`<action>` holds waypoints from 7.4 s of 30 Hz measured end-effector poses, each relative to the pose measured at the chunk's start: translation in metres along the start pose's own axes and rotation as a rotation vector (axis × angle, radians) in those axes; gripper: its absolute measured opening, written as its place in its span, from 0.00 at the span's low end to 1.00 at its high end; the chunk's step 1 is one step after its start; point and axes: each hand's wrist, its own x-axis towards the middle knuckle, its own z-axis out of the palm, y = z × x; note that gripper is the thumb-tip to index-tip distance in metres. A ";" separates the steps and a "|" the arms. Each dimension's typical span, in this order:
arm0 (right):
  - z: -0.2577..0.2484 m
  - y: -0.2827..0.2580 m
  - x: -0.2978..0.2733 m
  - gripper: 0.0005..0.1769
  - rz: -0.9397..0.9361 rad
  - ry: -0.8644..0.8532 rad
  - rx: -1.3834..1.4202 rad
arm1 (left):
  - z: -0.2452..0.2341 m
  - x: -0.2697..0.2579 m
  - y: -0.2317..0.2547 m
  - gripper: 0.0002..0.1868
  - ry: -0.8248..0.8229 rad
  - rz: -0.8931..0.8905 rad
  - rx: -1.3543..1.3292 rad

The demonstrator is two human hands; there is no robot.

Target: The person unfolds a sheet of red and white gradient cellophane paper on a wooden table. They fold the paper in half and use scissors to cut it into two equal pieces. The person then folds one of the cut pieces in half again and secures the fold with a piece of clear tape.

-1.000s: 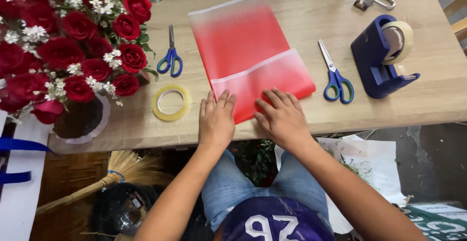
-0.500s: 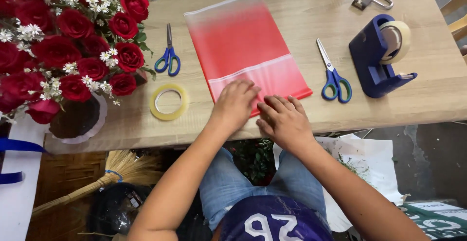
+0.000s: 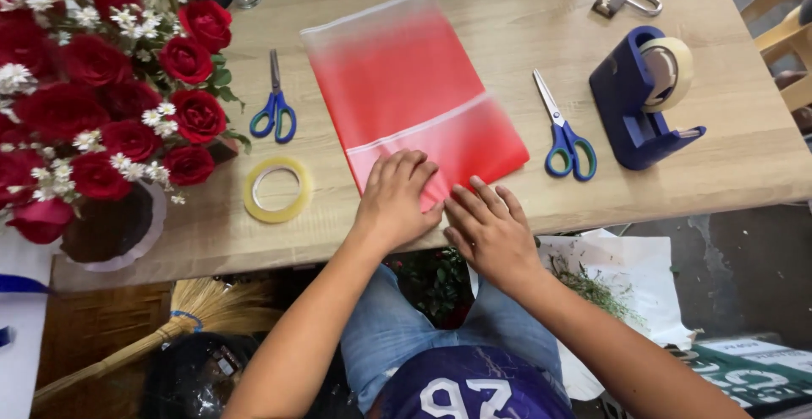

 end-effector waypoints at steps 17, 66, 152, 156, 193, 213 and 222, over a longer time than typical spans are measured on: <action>-0.016 0.048 -0.006 0.23 -0.011 -0.023 -0.110 | 0.004 0.003 0.002 0.33 -0.036 -0.040 -0.023; 0.007 0.002 0.019 0.16 0.020 0.128 0.003 | 0.050 -0.049 0.003 0.35 0.502 0.046 0.017; -0.029 0.004 0.028 0.04 -0.122 0.155 -0.052 | 0.031 -0.063 0.041 0.32 0.432 0.016 0.165; -0.034 0.017 0.026 0.10 -0.129 0.123 -0.033 | 0.023 -0.077 0.035 0.30 0.478 -0.001 0.260; -0.040 0.001 -0.053 0.09 0.507 -0.045 0.562 | 0.033 -0.138 -0.022 0.29 0.450 0.071 0.048; 0.021 -0.010 -0.084 0.13 1.276 -0.177 1.446 | 0.063 -0.147 0.080 0.26 0.151 -0.844 -1.710; -0.042 0.016 -0.037 0.24 1.374 -0.239 1.461 | 0.066 -0.147 0.095 0.08 0.022 -0.799 -1.790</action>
